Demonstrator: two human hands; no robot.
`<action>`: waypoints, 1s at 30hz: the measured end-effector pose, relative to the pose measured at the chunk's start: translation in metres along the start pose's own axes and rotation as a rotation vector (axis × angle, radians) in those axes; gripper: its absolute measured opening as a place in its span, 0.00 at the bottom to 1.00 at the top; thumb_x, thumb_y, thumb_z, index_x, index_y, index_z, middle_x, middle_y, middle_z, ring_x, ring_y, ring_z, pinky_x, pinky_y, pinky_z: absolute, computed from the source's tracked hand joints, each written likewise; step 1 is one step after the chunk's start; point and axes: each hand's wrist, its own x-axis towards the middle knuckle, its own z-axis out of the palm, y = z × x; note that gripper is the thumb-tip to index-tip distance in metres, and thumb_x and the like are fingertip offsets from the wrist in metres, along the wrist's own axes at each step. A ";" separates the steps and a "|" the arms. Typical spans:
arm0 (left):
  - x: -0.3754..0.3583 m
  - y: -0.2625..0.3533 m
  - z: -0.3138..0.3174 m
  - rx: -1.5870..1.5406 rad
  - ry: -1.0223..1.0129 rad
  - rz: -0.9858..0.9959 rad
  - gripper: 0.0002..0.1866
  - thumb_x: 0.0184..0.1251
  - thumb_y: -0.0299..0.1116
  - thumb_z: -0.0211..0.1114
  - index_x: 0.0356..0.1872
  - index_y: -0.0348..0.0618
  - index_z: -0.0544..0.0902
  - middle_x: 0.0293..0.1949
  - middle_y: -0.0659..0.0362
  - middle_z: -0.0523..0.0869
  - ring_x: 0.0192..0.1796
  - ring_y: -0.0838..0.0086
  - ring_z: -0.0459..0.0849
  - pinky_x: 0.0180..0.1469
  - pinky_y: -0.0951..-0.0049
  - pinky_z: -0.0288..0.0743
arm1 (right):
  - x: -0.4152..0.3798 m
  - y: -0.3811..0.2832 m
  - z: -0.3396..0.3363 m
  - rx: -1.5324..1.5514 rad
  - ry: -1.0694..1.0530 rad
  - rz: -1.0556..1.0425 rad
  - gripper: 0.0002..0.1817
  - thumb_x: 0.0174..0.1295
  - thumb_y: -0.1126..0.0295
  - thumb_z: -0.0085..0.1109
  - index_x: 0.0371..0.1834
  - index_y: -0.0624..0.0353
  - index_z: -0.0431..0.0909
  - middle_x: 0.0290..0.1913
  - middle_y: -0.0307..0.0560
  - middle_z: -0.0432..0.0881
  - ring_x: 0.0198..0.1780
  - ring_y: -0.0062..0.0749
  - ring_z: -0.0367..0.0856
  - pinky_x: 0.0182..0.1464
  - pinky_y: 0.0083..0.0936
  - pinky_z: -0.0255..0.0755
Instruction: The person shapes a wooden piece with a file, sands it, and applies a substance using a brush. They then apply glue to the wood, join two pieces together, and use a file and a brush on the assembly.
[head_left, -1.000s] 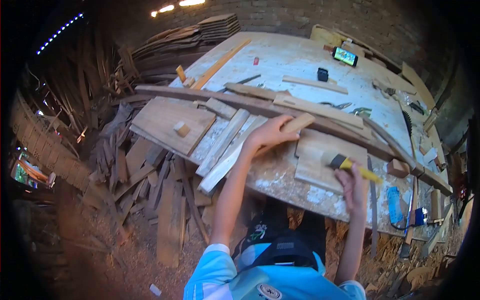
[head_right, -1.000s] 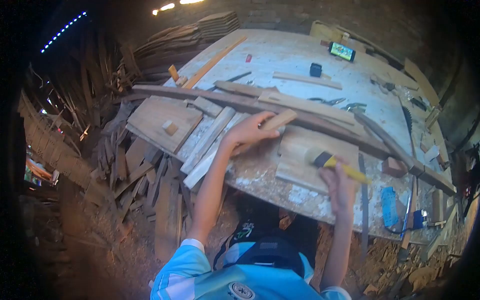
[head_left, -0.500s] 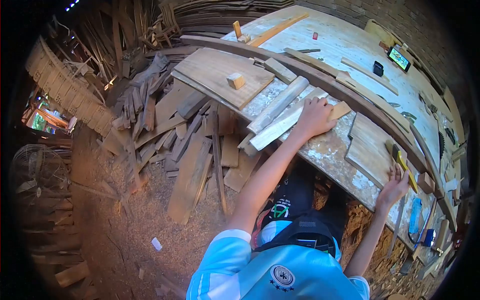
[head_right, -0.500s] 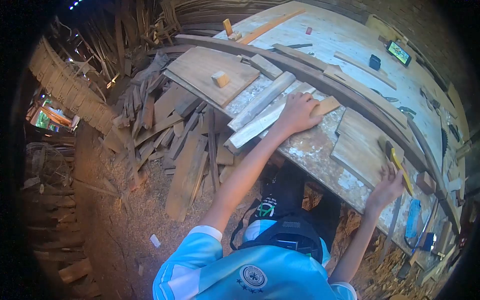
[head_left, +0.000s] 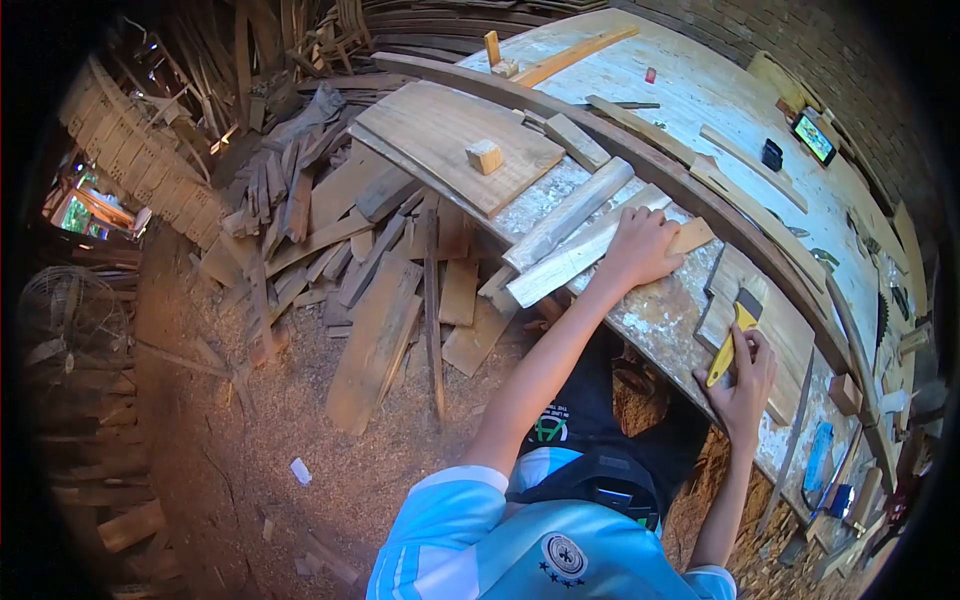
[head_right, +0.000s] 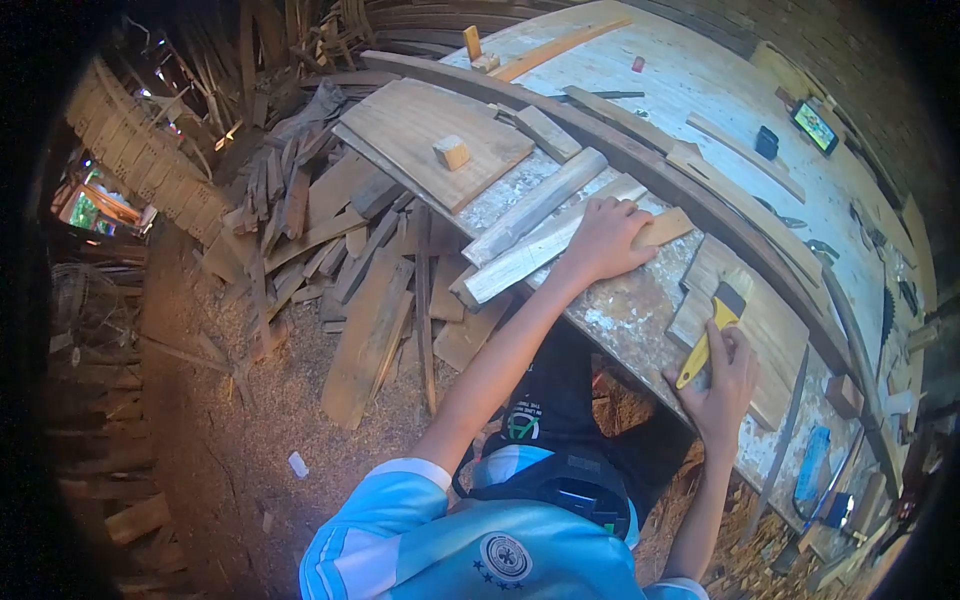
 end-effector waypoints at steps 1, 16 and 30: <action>0.001 0.001 -0.002 -0.002 -0.010 0.000 0.22 0.50 0.47 0.64 0.43 0.45 0.80 0.42 0.54 0.78 0.50 0.61 0.72 0.57 0.60 0.58 | -0.001 0.001 0.000 -0.002 -0.019 -0.016 0.41 0.36 0.49 0.71 0.57 0.57 0.72 0.52 0.55 0.70 0.52 0.50 0.68 0.54 0.40 0.61; -0.003 0.020 -0.016 0.215 0.086 0.144 0.18 0.53 0.41 0.64 0.44 0.45 0.80 0.44 0.55 0.76 0.49 0.62 0.73 0.54 0.61 0.62 | -0.008 0.012 0.002 0.069 0.000 0.071 0.24 0.47 0.67 0.59 0.52 0.54 0.77 0.57 0.59 0.68 0.57 0.52 0.66 0.58 0.41 0.59; 0.212 -0.276 -0.101 0.496 -0.095 -0.587 0.19 0.52 0.39 0.61 0.43 0.39 0.80 0.42 0.46 0.82 0.51 0.51 0.78 0.56 0.56 0.69 | 0.011 0.009 -0.008 0.021 -0.181 0.050 0.21 0.48 0.61 0.62 0.48 0.48 0.78 0.55 0.53 0.70 0.56 0.48 0.68 0.56 0.43 0.59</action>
